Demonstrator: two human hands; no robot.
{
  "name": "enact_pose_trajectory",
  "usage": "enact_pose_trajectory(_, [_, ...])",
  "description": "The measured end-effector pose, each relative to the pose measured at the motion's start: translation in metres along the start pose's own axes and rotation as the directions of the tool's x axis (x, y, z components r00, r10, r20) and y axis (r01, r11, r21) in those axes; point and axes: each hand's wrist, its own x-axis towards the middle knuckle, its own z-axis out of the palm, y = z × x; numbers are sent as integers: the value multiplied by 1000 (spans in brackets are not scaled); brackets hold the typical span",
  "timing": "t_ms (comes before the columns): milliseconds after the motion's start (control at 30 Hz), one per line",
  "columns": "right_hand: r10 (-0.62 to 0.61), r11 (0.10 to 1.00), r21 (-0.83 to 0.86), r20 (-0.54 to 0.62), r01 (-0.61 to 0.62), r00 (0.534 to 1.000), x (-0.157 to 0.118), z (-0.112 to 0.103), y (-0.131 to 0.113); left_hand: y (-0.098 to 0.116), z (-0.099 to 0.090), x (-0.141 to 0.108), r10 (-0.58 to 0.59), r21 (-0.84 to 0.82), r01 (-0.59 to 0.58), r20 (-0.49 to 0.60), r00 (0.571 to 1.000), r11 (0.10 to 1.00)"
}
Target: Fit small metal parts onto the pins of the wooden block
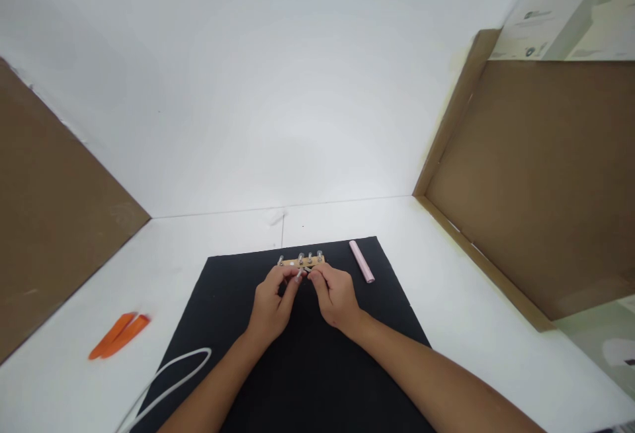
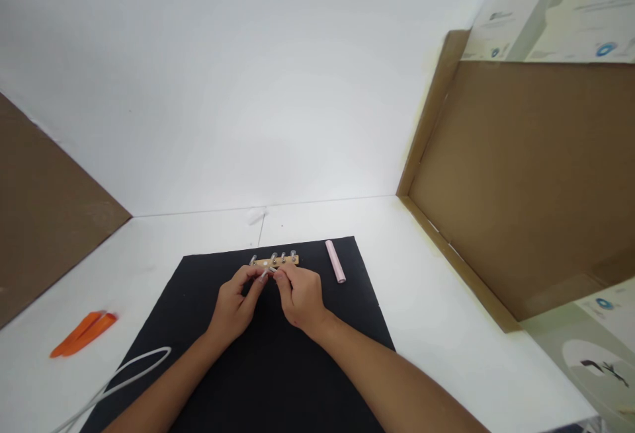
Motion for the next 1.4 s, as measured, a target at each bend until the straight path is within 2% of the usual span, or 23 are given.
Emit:
enact_pose_trajectory(100, [-21, 1000, -6, 31, 22, 999, 0, 0, 0, 0, 0, 0, -15, -6, 15, 3, 1000, 1000])
enact_pose_trajectory(233, [-124, 992, -10, 76, 125, 989, -1, 0, 0, 0, 0, 0, -18, -23, 18, 0, 1000, 1000])
enact_pose_trajectory(333, [-156, 987, -22, 82, 159, 984, -1, 1, 0, 0, 0, 0, -8, -27, 8, -1, 1000, 1000])
enact_pose_trajectory(767, [-19, 997, -74, -7, 18, 1000, 2, -1, -2, -3, 1, -1, 19, 18, -19, 14, 1000, 1000])
enact_pose_trajectory(1100, [-161, 982, -85, 79, 167, 984, -1, 0, -1, 0, 0, 0, 23, 18, -23, 6, 1000, 1000])
enact_pose_trajectory(1400, [-71, 990, -120, -3, 70, 997, 2, -2, -4, -4, 2, -1, 46, 33, -46, 10, 999, 998])
